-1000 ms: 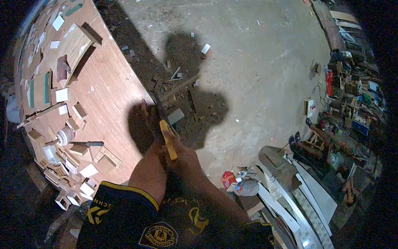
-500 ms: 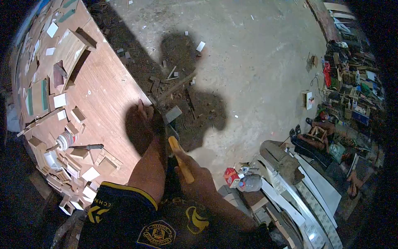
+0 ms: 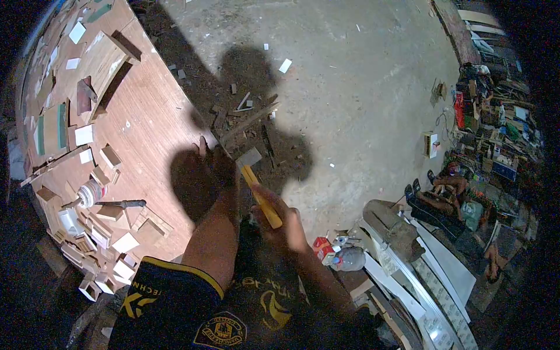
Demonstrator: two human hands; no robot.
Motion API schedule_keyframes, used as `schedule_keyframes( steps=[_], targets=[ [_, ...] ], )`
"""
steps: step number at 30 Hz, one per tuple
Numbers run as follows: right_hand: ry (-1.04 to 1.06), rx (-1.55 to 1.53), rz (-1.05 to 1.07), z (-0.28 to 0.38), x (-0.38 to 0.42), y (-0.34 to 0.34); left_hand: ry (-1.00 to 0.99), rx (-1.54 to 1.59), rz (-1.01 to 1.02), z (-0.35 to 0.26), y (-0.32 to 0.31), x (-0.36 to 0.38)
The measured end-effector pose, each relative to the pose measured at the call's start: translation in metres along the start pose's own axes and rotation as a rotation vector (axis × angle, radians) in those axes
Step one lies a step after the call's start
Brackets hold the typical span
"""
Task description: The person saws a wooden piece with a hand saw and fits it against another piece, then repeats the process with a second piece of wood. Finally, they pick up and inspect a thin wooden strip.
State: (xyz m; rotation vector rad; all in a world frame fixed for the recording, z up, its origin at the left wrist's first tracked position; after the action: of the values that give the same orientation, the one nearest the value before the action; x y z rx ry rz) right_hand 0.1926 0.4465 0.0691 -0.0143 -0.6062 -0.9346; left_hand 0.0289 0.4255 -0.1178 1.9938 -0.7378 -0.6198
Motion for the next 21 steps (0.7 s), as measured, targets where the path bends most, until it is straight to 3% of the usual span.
schedule_keyframes(
  steps=[2, 4, 6, 8, 10, 11, 21],
  targets=[
    [0.082, 0.042, -0.007, -0.004, -0.007, -0.008, -0.112, -0.058, 0.063, -0.005, -0.009, 0.001],
    [0.072, -0.009, 0.008, -0.006, -0.008, -0.013, -0.093, 0.043, -0.179, -0.033, 0.040, -0.014],
    [0.061, -0.059, 0.022, -0.008, -0.009, -0.016, -0.126, -0.054, -0.154, -0.037, 0.037, -0.018],
    [-0.123, -0.118, 0.037, -0.024, -0.008, -0.019, -0.160, -0.149, -0.127, -0.044, 0.036, -0.020],
    [-0.044, -0.016, 0.021, -0.022, -0.011, -0.018, 0.310, 0.218, 0.203, -0.022, 0.028, -0.024],
    [0.036, 0.084, 0.010, -0.018, -0.011, -0.017, 0.314, 0.219, 0.206, -0.019, 0.025, -0.022],
    [0.063, 0.111, -0.009, -0.017, -0.008, -0.015, 0.305, 0.166, 0.177, -0.019, 0.025, -0.018]
  ],
)
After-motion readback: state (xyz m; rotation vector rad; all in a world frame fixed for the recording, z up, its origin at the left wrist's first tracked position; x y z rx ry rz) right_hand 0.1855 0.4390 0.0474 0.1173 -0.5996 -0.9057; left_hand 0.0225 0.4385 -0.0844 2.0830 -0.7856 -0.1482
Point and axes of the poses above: each hand's wrist, its own x-axis away from the middle knuckle, its own y-axis out of the back of the hand, z = x × y, the point moved 8 cm from there along -x, towards the middle knuckle, and after that the axes turned 5 degrees about y, right-handed, at the moved point
